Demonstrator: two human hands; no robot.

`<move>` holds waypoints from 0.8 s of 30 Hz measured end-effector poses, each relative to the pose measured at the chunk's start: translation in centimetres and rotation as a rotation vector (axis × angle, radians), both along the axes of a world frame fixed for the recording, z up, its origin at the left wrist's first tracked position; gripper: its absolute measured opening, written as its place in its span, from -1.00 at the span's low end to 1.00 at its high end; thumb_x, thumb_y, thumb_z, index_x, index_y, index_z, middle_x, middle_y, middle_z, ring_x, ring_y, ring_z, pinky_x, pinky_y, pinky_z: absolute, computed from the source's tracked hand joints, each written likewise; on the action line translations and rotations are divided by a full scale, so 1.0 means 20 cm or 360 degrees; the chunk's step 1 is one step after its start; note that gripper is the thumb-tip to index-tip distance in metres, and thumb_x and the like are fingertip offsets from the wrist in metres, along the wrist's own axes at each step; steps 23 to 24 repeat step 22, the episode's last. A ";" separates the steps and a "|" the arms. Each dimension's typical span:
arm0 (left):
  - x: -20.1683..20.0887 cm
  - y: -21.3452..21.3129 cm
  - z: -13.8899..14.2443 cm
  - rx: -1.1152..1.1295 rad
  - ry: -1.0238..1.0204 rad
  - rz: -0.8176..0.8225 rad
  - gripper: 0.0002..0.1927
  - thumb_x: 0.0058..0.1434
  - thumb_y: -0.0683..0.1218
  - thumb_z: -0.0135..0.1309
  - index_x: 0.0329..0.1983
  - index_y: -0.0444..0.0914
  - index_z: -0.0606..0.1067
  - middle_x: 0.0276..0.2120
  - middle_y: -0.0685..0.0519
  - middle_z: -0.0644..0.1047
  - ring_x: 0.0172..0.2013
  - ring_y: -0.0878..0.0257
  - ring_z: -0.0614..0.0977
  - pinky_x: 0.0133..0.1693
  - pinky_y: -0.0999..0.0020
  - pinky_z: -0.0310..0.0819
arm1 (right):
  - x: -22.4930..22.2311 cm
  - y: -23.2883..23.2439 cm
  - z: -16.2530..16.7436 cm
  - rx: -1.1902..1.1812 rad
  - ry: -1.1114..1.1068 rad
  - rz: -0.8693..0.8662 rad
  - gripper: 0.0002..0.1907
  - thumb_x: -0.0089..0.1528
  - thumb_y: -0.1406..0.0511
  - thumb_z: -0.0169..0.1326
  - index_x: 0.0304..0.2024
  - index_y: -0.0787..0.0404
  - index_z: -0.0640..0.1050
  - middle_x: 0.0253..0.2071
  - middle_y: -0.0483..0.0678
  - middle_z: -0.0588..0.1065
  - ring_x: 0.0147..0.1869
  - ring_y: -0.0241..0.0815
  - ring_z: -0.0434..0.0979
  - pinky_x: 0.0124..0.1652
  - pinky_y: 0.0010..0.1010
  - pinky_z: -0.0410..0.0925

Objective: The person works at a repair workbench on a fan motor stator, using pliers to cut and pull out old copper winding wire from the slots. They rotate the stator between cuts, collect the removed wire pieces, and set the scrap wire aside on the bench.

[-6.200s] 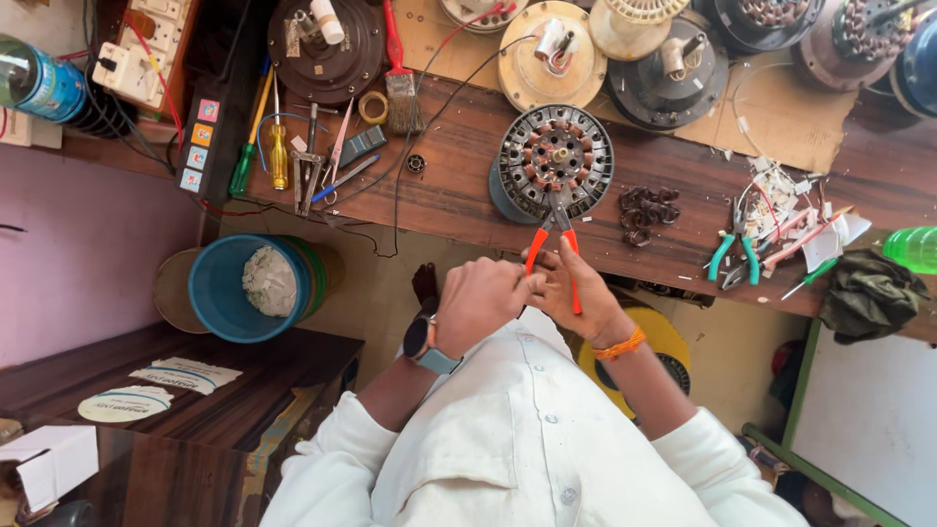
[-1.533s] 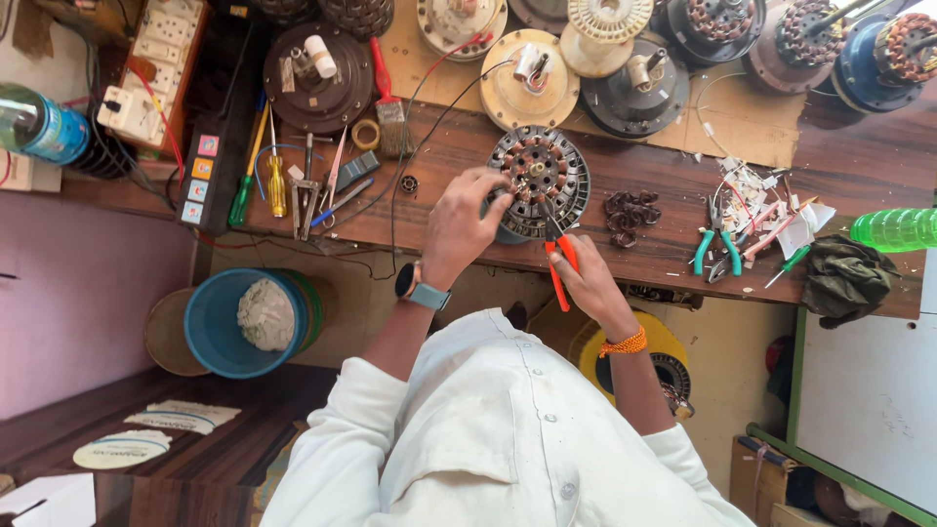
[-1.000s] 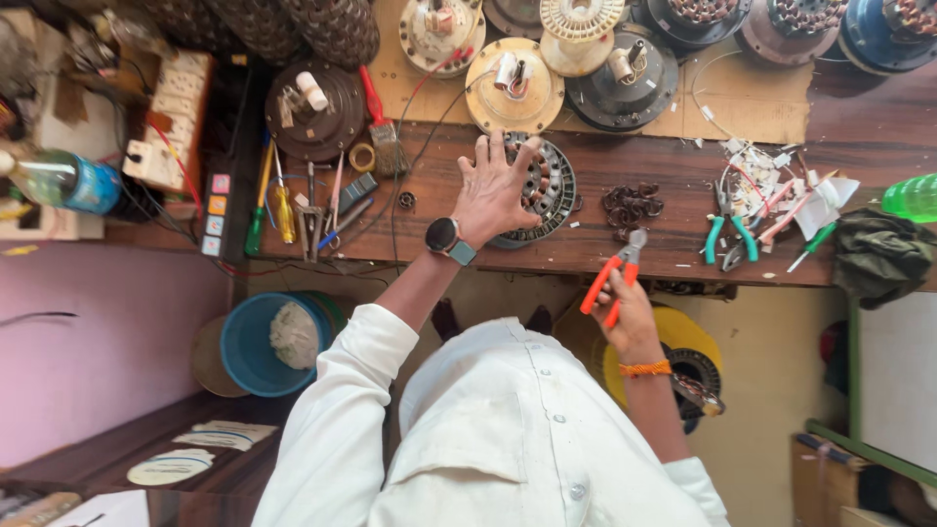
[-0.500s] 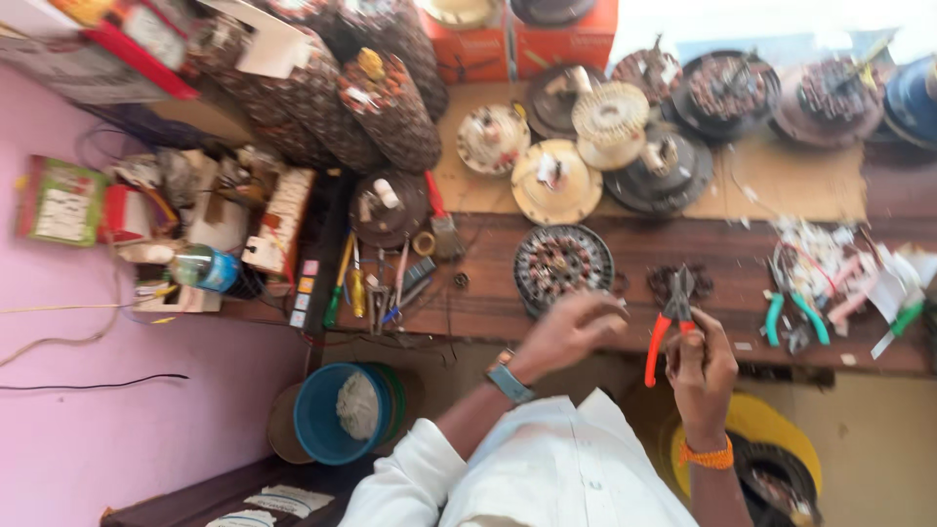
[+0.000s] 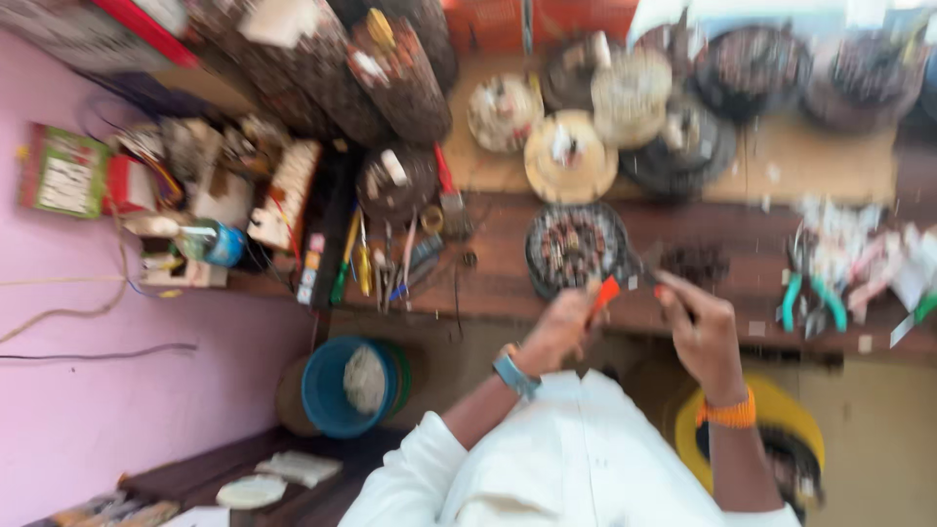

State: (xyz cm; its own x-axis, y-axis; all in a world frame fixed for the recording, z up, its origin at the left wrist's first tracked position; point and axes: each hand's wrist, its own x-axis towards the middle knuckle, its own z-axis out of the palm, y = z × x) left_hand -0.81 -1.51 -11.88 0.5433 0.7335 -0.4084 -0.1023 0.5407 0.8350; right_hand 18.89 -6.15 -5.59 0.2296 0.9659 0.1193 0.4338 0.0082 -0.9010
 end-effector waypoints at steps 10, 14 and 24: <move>-0.27 0.38 0.07 0.1493 0.0980 0.0551 -0.79 0.43 -0.03 0.05 -0.12 -0.27 0.55 -0.20 -0.04 0.52 -0.17 0.11 0.56 -0.10 0.21 0.43 | -0.11 -0.12 -0.22 -0.0701 0.0834 -0.0028 -0.67 0.40 0.31 0.00 0.14 0.34 0.58 -0.54 -0.25 0.30 -0.53 -0.52 0.14 -0.57 -0.60 0.00; -0.28 0.59 -0.08 0.1340 0.0822 0.0609 -0.77 0.38 -0.02 0.10 -0.09 -0.30 0.54 -0.17 -0.01 0.52 -0.17 0.22 0.62 -0.10 0.29 0.52 | -0.11 -0.13 -0.24 -0.0790 0.0760 -0.0022 -0.66 0.39 0.29 -0.01 0.13 0.34 0.59 -0.57 -0.23 0.31 -0.55 -0.50 0.14 -0.58 -0.59 0.01; -0.12 0.70 -0.07 0.0586 0.0093 0.0439 -0.66 0.42 0.00 0.04 0.12 -0.30 0.54 0.28 0.05 0.45 0.24 0.24 0.45 0.26 0.30 0.26 | -0.22 -0.05 -0.21 -0.0305 0.0342 0.0216 -0.69 0.45 0.28 -0.02 -0.14 0.44 0.60 -0.55 -0.17 0.43 -0.46 -0.48 0.36 -0.45 -0.57 0.28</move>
